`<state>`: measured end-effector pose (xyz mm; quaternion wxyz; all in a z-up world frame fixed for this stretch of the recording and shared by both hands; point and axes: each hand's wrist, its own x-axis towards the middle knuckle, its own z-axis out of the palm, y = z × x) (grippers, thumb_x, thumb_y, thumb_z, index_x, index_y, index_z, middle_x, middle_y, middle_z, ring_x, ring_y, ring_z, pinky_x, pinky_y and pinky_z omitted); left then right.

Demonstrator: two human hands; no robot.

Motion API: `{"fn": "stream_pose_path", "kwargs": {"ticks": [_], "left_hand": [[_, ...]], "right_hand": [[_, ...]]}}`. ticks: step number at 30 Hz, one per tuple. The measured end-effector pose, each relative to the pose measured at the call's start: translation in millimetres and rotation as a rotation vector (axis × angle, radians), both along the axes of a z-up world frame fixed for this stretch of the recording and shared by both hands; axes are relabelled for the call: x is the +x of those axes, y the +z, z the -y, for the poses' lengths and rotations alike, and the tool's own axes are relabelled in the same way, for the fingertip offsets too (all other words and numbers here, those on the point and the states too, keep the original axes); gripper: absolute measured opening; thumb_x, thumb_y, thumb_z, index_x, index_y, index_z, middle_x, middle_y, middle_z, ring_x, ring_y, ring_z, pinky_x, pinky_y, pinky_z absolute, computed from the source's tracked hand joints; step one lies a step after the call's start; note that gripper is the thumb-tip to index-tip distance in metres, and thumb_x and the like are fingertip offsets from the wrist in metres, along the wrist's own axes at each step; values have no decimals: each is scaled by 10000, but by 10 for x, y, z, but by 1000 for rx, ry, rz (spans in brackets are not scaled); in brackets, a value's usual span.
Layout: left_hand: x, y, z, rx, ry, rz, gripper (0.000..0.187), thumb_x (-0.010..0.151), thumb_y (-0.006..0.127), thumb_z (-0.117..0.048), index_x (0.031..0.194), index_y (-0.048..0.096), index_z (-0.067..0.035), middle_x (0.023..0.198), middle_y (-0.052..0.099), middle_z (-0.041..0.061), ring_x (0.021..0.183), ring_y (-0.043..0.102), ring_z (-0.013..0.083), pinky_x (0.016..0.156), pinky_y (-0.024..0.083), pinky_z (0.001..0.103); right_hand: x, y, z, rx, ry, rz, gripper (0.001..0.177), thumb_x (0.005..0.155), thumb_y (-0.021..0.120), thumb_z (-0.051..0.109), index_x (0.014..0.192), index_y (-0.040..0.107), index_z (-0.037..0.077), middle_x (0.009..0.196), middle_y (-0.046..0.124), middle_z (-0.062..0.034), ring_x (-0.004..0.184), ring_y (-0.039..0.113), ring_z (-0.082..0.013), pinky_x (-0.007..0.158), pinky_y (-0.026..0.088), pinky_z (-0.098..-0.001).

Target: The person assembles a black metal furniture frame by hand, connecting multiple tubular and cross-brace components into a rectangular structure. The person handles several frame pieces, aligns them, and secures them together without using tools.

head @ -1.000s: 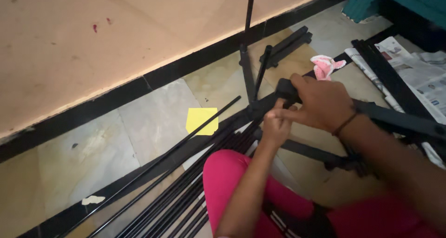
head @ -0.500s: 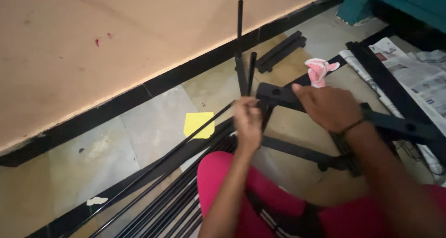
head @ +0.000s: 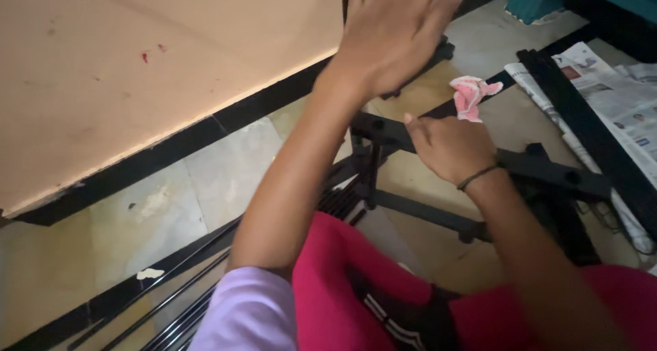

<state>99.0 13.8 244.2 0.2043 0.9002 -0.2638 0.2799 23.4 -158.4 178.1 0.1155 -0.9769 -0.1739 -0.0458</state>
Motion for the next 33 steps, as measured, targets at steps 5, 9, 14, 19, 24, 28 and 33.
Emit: {"fn": "stream_pose_path", "kwargs": {"ticks": [5, 9, 14, 19, 24, 28, 33], "left_hand": [[-30, -661, 150, 161, 51, -488, 538, 1025, 259, -529, 1498, 371, -299, 1502, 396, 138, 1409, 317, 385, 1065, 191, 704], [5, -527, 95, 76, 119, -451, 522, 1077, 269, -537, 1486, 406, -242, 1443, 473, 139, 1355, 433, 369, 1076, 311, 598], [98, -275, 28, -72, 91, -112, 484, 1091, 335, -498, 1513, 458, -295, 1449, 536, 77, 1373, 505, 317, 1151, 363, 547], [56, -750, 249, 29, 128, -257, 616, 1024, 388, -507, 1536, 320, -172, 1571, 383, 256, 1443, 277, 527, 992, 88, 795], [-8, -637, 156, 77, 180, -259, 561, 1032, 349, -520, 1535, 384, -275, 1441, 498, 130, 1406, 405, 329, 1111, 246, 572], [46, -254, 105, 8, 174, -50, 528, 1080, 343, -527, 1548, 405, -289, 1486, 514, 118, 1407, 450, 304, 1165, 271, 576], [-96, -531, 195, 118, 284, -857, 712, 1016, 270, -662, 1569, 229, -216, 1599, 191, 235, 1484, 75, 472, 1088, 57, 731]], "right_hand": [[35, -98, 11, -13, -14, -25, 500, 1057, 363, 429, 927, 741, 128, 848, 729, -208, 797, 693, -429, 772, 528, -555], [147, -180, 73, 51, 80, 87, 378, 986, 409, 256, 864, 723, 84, 890, 728, -197, 825, 688, -442, 750, 522, -582], [239, -254, 126, 61, 36, 101, 376, 977, 436, 272, 849, 722, 64, 880, 713, -219, 821, 683, -454, 742, 524, -578], [202, -290, 111, 104, -107, 56, 470, 1012, 455, 336, 809, 747, 29, 849, 698, -259, 807, 685, -464, 793, 536, -554], [226, -253, 78, 82, -72, 76, 436, 993, 451, 316, 829, 761, 57, 853, 705, -245, 796, 685, -465, 764, 531, -572], [257, -296, 94, 104, -70, 84, 438, 982, 457, 316, 804, 760, 55, 840, 707, -242, 786, 682, -468, 757, 531, -574], [236, -321, 67, 115, -128, 89, 455, 982, 472, 347, 783, 756, 52, 826, 699, -254, 781, 687, -465, 754, 538, -568]]}}
